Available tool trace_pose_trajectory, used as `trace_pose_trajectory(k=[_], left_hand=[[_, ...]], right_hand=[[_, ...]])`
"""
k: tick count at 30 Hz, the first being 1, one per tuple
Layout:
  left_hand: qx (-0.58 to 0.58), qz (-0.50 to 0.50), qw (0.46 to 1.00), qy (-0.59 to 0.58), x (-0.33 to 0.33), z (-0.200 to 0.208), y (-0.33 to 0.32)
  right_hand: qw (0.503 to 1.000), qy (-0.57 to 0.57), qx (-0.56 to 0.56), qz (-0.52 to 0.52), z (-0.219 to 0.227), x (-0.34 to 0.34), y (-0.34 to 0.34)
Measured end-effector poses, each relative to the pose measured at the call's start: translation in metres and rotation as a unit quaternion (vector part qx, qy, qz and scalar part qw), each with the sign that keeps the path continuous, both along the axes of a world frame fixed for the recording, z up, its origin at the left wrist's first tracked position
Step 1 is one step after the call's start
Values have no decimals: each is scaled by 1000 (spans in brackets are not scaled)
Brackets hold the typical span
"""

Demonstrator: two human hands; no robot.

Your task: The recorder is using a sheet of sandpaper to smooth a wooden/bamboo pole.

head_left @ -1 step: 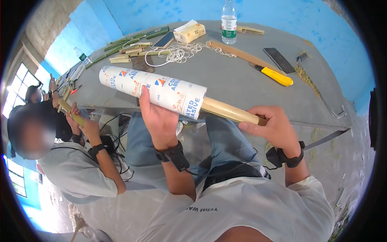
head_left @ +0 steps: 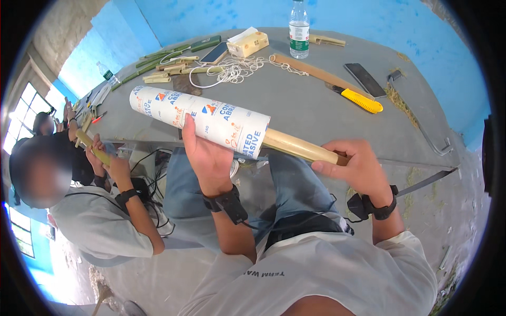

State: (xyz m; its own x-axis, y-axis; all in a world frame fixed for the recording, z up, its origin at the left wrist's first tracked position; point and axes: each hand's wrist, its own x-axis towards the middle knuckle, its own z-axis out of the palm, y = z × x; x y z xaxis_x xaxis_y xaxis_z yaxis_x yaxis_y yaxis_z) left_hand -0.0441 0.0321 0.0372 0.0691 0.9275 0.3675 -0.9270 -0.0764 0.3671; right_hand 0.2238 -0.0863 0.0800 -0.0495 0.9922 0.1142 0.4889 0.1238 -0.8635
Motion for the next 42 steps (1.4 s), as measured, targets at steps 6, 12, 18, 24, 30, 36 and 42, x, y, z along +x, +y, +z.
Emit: trace_pose_trajectory(k=[6,12,18,24,30,36,42], left_hand=[[20,10,999,-32,5,-10,6],[78,15,997,-12,14,-17,17],[53,11,998,33,35,-3,16],[17,54,987,151,47,11,13],[-6,45,996,71,42,31,-10],[-16,33,994,101,44,22,1],[-26,-8,995,92,55,24,15]], right_hand=[[996,69,-53,19,-6,5,1],[966,169,-182,75,0,-3,-4],[935,261,-230,72,9,-4,-4],[992,95,-83,-1,-7,-14,-2],[999,-16,-32,-23,-11,-26,-4],[997,-44,18,-56,-14,-39,-2],[993,-85,35,-80,-6,-37,7]])
